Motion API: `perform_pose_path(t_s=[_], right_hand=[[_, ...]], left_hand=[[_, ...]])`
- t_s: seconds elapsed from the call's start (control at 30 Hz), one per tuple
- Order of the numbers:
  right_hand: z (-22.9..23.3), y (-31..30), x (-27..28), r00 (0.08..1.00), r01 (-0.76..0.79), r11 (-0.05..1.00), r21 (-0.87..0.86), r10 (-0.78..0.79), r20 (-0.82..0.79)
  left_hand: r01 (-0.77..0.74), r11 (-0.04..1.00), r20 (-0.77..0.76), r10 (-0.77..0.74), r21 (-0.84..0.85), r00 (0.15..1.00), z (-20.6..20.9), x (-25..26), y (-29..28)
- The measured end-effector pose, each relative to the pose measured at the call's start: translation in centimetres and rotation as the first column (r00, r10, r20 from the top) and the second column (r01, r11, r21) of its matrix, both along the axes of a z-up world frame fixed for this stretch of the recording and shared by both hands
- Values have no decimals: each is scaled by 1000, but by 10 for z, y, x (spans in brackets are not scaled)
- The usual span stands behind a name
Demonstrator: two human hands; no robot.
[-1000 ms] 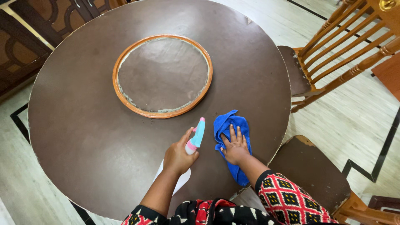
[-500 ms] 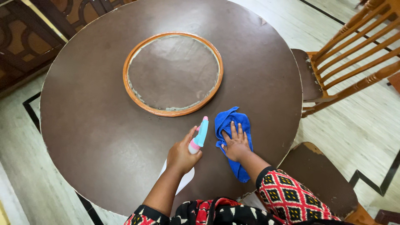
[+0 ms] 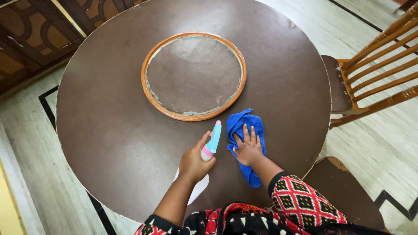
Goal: The person sprays a cleaning solution from a spray bottle onto a blue cloth and wipes a round table, then moves to a wooden wardrobe and continues wiping its surface with the cloth.
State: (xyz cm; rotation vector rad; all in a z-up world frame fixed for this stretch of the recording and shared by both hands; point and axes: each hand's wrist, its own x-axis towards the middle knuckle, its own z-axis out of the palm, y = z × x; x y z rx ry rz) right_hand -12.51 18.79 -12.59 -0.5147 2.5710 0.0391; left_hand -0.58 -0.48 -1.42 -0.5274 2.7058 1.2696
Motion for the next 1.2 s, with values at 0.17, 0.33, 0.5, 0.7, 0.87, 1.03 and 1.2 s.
perform_pose_path(t_s=[0.17,0.33,0.5,0.7,0.87,1.03,1.2], right_hand=[[-2,-5,-2,1000,-6,999,-33,6,-1],[1,-10,-2,1000,-16,999,-28,16,5],[5,-18,-2,1000,-28,999,-33,28,11],[8,-26,2,999,-41,997,-60,42,1],[8,-29,3,998,-59,996,-60,60,7],[6,-28,4,997,-78,994,-77,77,-20],[4,-25,5,995,-97,992,-84,96,-15]], left_hand=[[-1,1000,-37,2,25,999,0,1,-2],[-3,1000,-55,3,6,998,-1,1,-3],[-9,1000,-56,10,15,998,2,0,-4],[-19,1000,-13,19,18,1000,5,0,-4],[-24,999,-20,25,25,999,3,2,-4],[-18,1000,-39,18,4,999,0,1,-3],[-20,1000,-28,20,-3,999,-1,2,-2]])
